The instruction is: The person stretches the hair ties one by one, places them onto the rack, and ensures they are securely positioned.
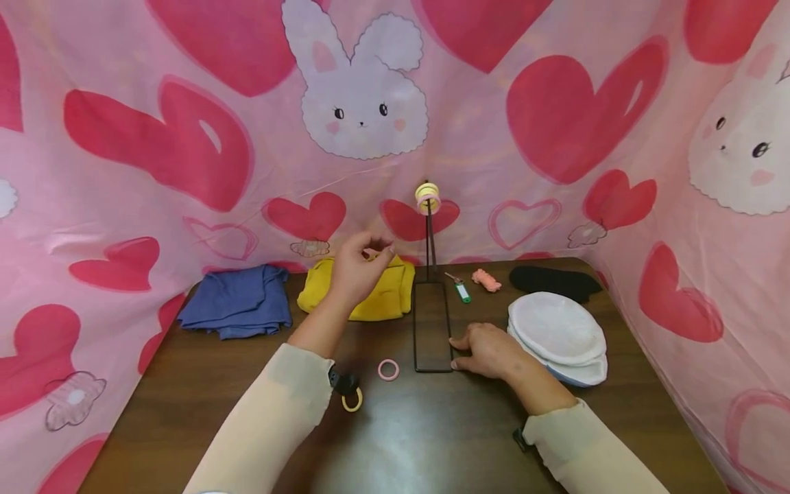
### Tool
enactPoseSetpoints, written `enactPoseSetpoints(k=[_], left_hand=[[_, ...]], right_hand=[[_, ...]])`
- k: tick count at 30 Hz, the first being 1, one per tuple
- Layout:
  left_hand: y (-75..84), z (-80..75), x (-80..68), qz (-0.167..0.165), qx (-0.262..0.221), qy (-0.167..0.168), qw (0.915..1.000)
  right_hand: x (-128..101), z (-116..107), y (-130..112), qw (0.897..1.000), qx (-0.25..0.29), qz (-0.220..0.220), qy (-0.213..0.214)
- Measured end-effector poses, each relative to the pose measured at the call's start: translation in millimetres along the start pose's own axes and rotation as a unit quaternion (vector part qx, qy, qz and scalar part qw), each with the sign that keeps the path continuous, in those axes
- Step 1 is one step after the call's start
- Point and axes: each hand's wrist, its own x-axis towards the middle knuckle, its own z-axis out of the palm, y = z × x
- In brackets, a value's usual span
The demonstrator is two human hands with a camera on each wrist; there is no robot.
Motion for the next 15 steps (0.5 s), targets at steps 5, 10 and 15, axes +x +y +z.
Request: enactPoseSetpoints(k=[5, 10, 15], left_hand=[[-7.6, -13.3, -21.2, -0.012, 0.019, 0.019, 0.9996], [-11.8, -24.0, -35.3, -0.012, 0.019, 0.036, 0.9991], [-17.5, -31.7, -45.7, -0.016, 0.025, 0.042, 0.9987]], right_hand=[[-2, -2, -2, 1.000, -0.008, -0.002, -0.006], [-1, -3, -5, 1.000, -0.029, -0.005, 0.003], [2, 0, -10, 0.999, -0.045, 0.009, 0.017]])
